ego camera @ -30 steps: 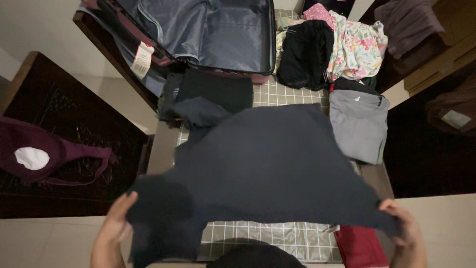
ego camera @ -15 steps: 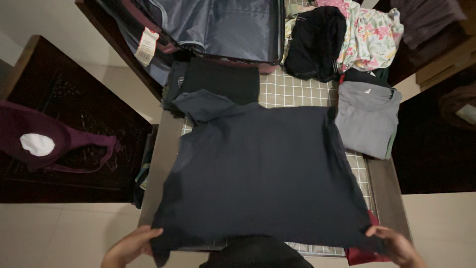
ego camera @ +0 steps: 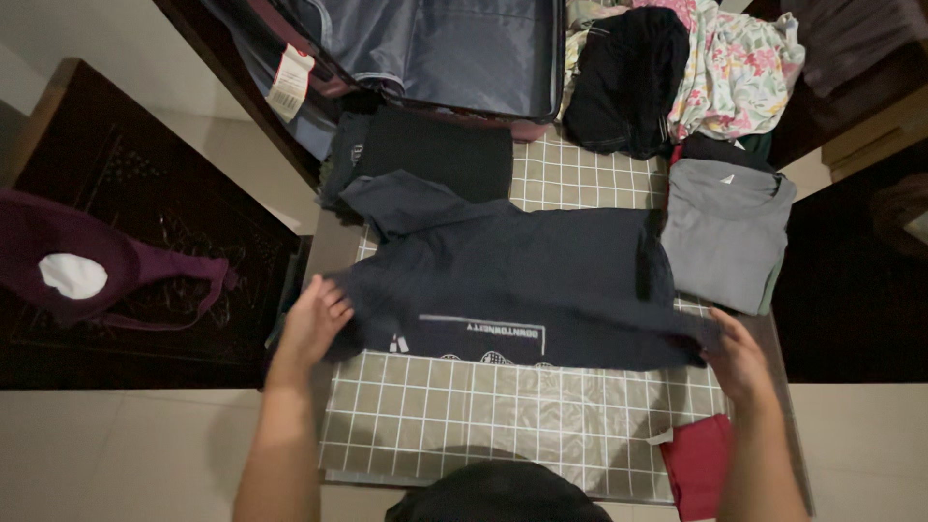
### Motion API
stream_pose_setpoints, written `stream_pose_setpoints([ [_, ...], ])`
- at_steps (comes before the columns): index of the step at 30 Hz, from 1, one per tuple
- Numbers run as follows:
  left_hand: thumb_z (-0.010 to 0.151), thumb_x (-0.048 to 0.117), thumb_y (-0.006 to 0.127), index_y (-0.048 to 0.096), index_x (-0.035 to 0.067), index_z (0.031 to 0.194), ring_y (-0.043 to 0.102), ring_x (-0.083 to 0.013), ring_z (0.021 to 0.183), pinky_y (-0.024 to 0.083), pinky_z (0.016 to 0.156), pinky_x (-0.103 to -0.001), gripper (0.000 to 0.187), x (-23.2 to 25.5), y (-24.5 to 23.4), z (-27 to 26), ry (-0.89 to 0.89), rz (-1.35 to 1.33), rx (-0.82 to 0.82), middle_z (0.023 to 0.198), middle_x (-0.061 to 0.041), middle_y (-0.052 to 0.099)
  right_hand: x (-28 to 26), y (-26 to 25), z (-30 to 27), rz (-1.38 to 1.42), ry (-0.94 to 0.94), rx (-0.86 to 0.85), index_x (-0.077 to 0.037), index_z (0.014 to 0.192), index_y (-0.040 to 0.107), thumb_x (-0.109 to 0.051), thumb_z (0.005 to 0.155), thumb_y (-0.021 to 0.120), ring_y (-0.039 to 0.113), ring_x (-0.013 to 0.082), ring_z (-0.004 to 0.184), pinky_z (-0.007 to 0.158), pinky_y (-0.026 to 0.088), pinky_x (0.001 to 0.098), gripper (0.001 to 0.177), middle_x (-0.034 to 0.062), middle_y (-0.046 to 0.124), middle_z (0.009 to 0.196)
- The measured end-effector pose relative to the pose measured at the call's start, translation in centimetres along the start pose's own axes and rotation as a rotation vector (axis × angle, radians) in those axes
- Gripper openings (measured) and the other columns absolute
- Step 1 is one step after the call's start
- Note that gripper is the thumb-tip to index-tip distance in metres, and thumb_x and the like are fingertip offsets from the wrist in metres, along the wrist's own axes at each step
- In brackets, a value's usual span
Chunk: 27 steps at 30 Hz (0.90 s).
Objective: The person folds several shirts by hand on a table and stacks them next to an open suitcase.
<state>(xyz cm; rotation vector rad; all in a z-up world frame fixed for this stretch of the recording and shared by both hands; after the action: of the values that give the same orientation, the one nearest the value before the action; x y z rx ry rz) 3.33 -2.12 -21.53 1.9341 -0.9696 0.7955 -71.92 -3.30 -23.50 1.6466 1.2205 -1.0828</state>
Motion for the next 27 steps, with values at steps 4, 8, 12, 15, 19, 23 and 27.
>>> stream_pose_setpoints([
  [4,0.094,0.039,0.066,0.065,0.011,0.129,0.063,-0.0336,0.107,0.048,0.092,-0.043,0.045,-4.3,-1.4,2.6,0.332,0.703,0.294,0.118,-0.015,0.071,2.3,2.9,1.0,-0.409,-0.09,0.191,0.001,0.137,0.064,-0.03,0.081,0.084,0.058,0.023,0.11,0.094,0.047,0.0361,0.067,0.0193,0.063,0.122],
  [8,0.086,0.049,0.076,0.061,0.003,0.133,0.06,-0.0442,0.116,0.046,0.098,-0.05,0.067,-8.3,-4.6,0.9,0.518,1.231,0.546,0.123,-0.026,0.065,4.9,4.0,-1.2,-0.631,-0.11,0.42,0.006,0.114,0.066,-0.033,0.086,0.087,0.059,0.0182,0.087,0.075,0.048,0.033,0.053,0.0118,0.066,0.099],
  [12,0.084,0.052,0.076,0.064,0.003,0.129,0.061,-0.0421,0.116,0.047,0.101,-0.048,0.068,-8.2,-6.4,0.6,0.432,1.177,0.571,0.122,-0.024,0.066,5.2,4.1,-1.6,-0.66,-0.158,0.426,0.004,0.101,0.07,-0.03,0.088,0.086,0.053,0.0131,0.074,0.067,0.044,0.0326,0.04,0.0042,0.063,0.084],
  [15,0.091,0.053,0.07,0.063,0.005,0.131,0.064,-0.0379,0.112,0.049,0.097,-0.046,0.063,-7.1,-8.4,1.7,0.129,1.081,0.43,0.118,-0.021,0.068,4.3,3.5,-0.9,-0.346,-0.174,0.228,-0.002,0.109,0.07,-0.024,0.091,0.081,0.055,0.0095,0.076,0.07,0.044,0.0262,0.03,-0.0009,0.065,0.089],
  [19,0.099,0.04,0.066,0.066,0.004,0.117,0.065,-0.0183,0.096,0.05,0.086,-0.035,0.04,-4.0,-8.2,2.6,0.209,0.653,0.212,0.106,-0.01,0.072,2.0,1.9,0.4,-0.157,-0.254,0.167,-0.002,0.109,0.068,-0.017,0.097,0.077,0.063,0.0071,0.089,0.083,0.049,0.0219,0.022,-0.0024,0.071,0.101],
  [23,0.1,0.032,0.069,0.069,0.004,0.108,0.063,-0.0128,0.088,0.051,0.081,-0.029,0.029,-0.3,-8.6,2.1,0.389,0.754,0.137,0.096,-0.007,0.072,0.0,-0.5,-0.2,-0.345,-0.126,0.217,0.0,0.115,0.07,-0.017,0.096,0.075,0.063,0.0116,0.09,0.081,0.049,0.0267,0.026,0.0025,0.072,0.102],
  [27,0.095,0.038,0.074,0.07,0.002,0.107,0.063,-0.0231,0.084,0.051,0.077,-0.036,0.038,-1.3,-11.5,1.4,0.332,0.998,0.126,0.091,-0.014,0.072,0.4,-1.7,-2.7,-0.697,0.049,0.224,0.003,0.117,0.074,-0.022,0.093,0.078,0.067,0.0183,0.093,0.085,0.05,0.0319,0.035,0.0105,0.075,0.104],
])
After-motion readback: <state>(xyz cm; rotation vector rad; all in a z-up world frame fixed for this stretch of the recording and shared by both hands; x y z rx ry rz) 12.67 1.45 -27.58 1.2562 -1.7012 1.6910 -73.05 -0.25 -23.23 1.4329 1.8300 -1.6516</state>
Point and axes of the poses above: each hand's wrist, its own z-axis towards the middle knuckle, its own y-axis out of the palm, x = y × z, the point moved 2 cm from there along z, towards the middle knuckle
